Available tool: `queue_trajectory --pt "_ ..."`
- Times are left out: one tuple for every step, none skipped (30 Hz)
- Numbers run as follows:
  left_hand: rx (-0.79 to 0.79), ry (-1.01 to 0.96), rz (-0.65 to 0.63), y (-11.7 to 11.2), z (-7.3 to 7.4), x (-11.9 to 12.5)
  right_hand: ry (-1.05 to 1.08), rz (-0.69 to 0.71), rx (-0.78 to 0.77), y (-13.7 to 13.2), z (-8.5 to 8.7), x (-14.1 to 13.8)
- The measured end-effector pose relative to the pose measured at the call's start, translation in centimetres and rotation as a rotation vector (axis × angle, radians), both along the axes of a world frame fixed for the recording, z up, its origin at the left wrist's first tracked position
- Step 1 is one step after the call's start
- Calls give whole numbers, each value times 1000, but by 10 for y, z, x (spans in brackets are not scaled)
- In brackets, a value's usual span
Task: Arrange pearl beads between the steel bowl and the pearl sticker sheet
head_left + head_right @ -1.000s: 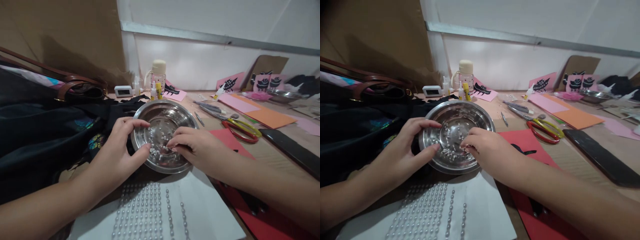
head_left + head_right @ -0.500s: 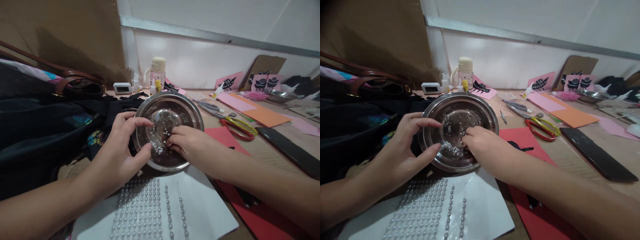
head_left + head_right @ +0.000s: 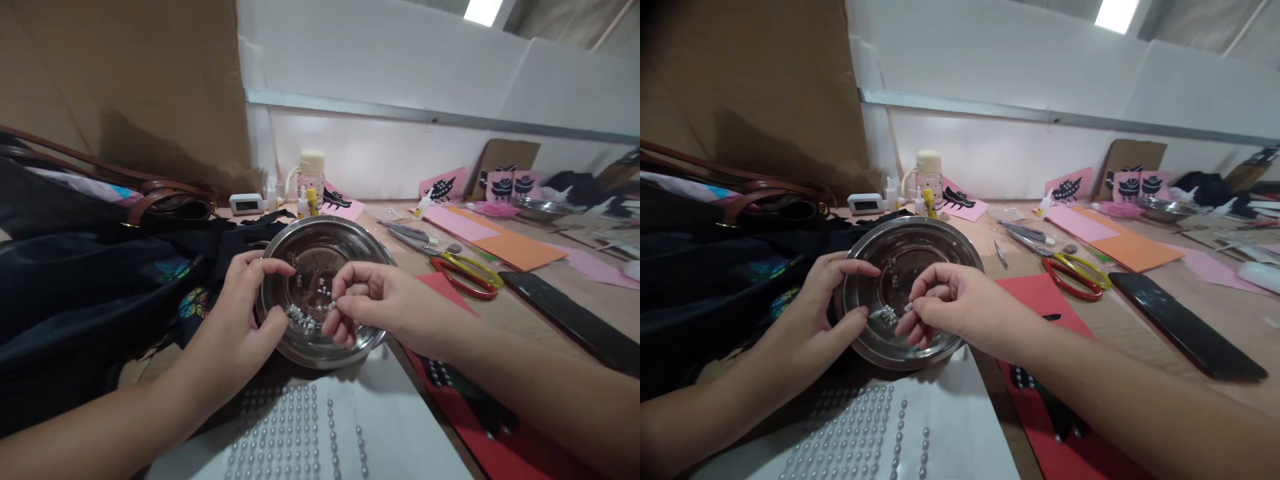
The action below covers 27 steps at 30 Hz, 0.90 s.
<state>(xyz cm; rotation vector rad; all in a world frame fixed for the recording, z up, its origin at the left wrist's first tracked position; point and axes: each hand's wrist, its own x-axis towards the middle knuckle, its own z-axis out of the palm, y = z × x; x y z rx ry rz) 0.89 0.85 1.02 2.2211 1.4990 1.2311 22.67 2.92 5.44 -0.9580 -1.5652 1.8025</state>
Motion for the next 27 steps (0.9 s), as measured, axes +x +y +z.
queue_trajectory --pt "1 3 8 -1 0 0 10 5 -8 0 -1 0" --pt "12 9 14 -1 0 -1 19 9 -12 1 -2 1" --pt "30 18 15 -1 0 -1 27 11 -13 2 -3 1" --pt "50 30 13 -1 1 -2 31 9 -11 3 -4 2" --pt "68 48 8 -1 2 -2 37 1 -6 4 -5 3" --pt "86 72 -6 0 3 -3 46 -10 1 4 -5 3" --pt "101 105 -30 1 4 -3 59 -23 14 4 -6 2" --pt "117 144 -61 1 5 -4 72 -37 29 4 -6 1" --pt "132 183 -94 2 6 -4 78 -51 44 4 -6 0" --pt "148 217 -128 2 7 -4 76 -61 55 4 -6 -1" --pt "161 237 -158 2 8 -4 67 -66 61 4 -7 -3" --pt "166 242 -183 1 9 -3 55 -64 62 3 -8 -5" --pt "166 232 -201 1 9 -2 46 -60 59 3 -8 -7" --pt "162 210 -212 1 9 -1 45 -52 56 3 -9 -9" --pt "153 183 -218 1 10 0 50 -40 50 3 -9 -11" --pt "145 153 -219 1 10 1 57 -30 43 2 -10 -12" --pt "137 123 -215 1 10 2 61 -22 36 2 -10 -13" --pt "131 95 -209 1 10 2 60 -16 28 1 -10 -14" --pt "126 72 -204 1 10 3 53 -12 24 1 -10 -14" --pt "122 56 -202 2 10 4 43 -9 27 0 -10 -15" --pt "118 46 -203 1 10 4 28 -12 44 -1 -11 -15" --pt "110 41 -204 1 11 5 12 -20 78 -2 -12 -15" --pt "98 37 -207 1 11 5 -5 -31 123 -2 -13 -14" --pt "84 34 -210 0 12 6 -26 -45 177 -3 -15 -14" --pt "70 31 -211 0 12 6 -54 -61 239 -3 -16 -14" --pt "56 29 -210 -1 13 6 -91 -78 308 -4 -17 -13" --pt "42 28 -207 -1 13 7 -134 -96 380 -4 -18 -13"
